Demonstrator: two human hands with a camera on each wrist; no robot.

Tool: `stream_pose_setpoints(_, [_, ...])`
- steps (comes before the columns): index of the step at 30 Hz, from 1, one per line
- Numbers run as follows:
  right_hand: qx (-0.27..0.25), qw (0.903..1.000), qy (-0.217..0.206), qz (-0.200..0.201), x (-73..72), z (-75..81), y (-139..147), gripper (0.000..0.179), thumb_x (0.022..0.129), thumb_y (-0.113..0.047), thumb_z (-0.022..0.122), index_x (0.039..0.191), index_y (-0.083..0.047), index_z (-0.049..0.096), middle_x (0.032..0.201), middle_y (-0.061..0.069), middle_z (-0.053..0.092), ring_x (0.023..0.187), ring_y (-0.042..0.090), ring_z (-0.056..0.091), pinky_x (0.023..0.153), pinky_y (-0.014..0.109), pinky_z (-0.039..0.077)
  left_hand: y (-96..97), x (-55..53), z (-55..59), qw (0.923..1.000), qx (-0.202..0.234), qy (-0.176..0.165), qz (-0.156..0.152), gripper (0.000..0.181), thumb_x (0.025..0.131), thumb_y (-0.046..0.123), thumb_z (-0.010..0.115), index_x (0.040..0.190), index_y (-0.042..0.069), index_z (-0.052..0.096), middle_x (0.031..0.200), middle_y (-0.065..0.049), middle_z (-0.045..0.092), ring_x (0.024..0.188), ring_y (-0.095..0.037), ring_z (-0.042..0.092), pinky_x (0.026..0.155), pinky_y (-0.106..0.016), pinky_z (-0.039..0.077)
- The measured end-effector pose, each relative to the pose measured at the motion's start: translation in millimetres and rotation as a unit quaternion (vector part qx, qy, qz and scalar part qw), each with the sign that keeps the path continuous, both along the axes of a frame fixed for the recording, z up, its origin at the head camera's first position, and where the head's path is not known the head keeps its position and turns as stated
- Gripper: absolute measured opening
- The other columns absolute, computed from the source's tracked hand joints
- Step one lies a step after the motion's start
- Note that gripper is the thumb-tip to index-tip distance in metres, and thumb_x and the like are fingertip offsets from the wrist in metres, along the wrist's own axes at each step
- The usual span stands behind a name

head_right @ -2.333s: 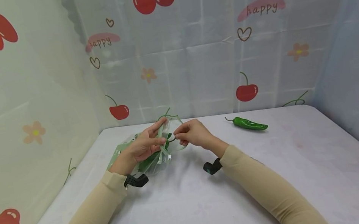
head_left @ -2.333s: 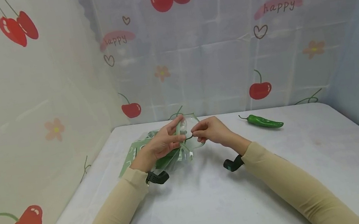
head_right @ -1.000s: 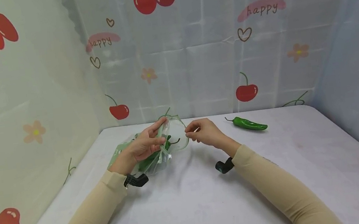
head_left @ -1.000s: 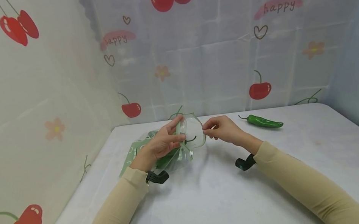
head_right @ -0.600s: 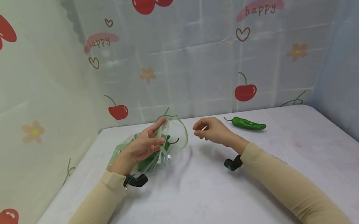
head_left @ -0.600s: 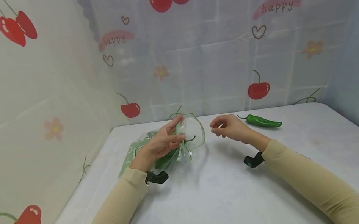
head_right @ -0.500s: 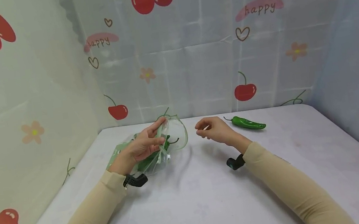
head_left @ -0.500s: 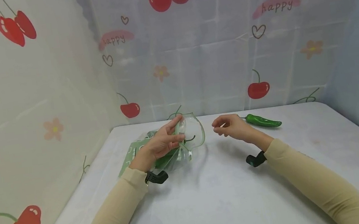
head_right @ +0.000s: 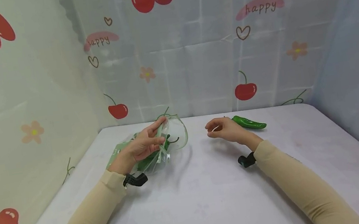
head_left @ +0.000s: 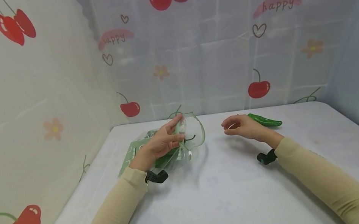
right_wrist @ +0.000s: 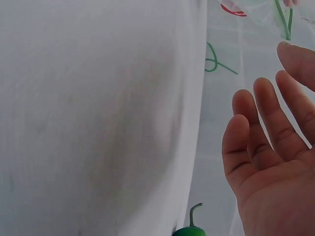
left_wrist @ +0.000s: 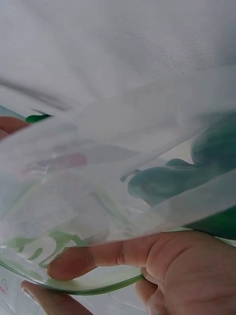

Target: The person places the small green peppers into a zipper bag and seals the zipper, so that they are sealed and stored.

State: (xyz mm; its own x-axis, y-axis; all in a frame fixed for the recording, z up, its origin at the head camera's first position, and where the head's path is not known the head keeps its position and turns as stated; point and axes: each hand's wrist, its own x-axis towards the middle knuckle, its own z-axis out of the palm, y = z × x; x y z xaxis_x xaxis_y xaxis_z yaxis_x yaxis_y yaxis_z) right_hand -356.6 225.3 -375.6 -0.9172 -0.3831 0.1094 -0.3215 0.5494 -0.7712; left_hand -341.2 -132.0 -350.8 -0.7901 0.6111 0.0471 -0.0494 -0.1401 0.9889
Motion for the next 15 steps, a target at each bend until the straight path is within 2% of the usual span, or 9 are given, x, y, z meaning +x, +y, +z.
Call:
stream_pose_setpoints(9, [0.015, 0.9997, -0.011, 0.014, -4.8, 4.3, 25.2, 0.041, 0.094, -0.029, 0.077, 0.13, -0.012, 0.066, 0.136, 0.017, 0.064, 0.122, 0.027, 0.062, 0.098, 0.037, 0.051, 0.3, -0.4, 2.7, 1.0, -0.001, -0.002, 0.0, 0.089, 0.098, -0.005, 0.063, 0.167, 0.028, 0.017, 0.174, 0.011, 0.011, 0.115, -0.012, 0.055, 0.078, -0.023, 0.057])
stream_pose_setpoints(15, [0.02, 0.9997, -0.012, 0.005, -12.6, 2.1, 49.2, 0.043, 0.093, -0.032, 0.078, 0.13, -0.013, 0.066, 0.138, 0.016, 0.063, 0.123, 0.029, 0.061, 0.1, 0.038, 0.052, -0.1, -0.7, 0.1, 0.9999, 0.006, -0.013, 0.004, 0.102, 0.088, 0.005, 0.081, 0.166, 0.027, 0.02, 0.174, 0.011, 0.013, 0.117, -0.014, 0.053, 0.078, -0.023, 0.057])
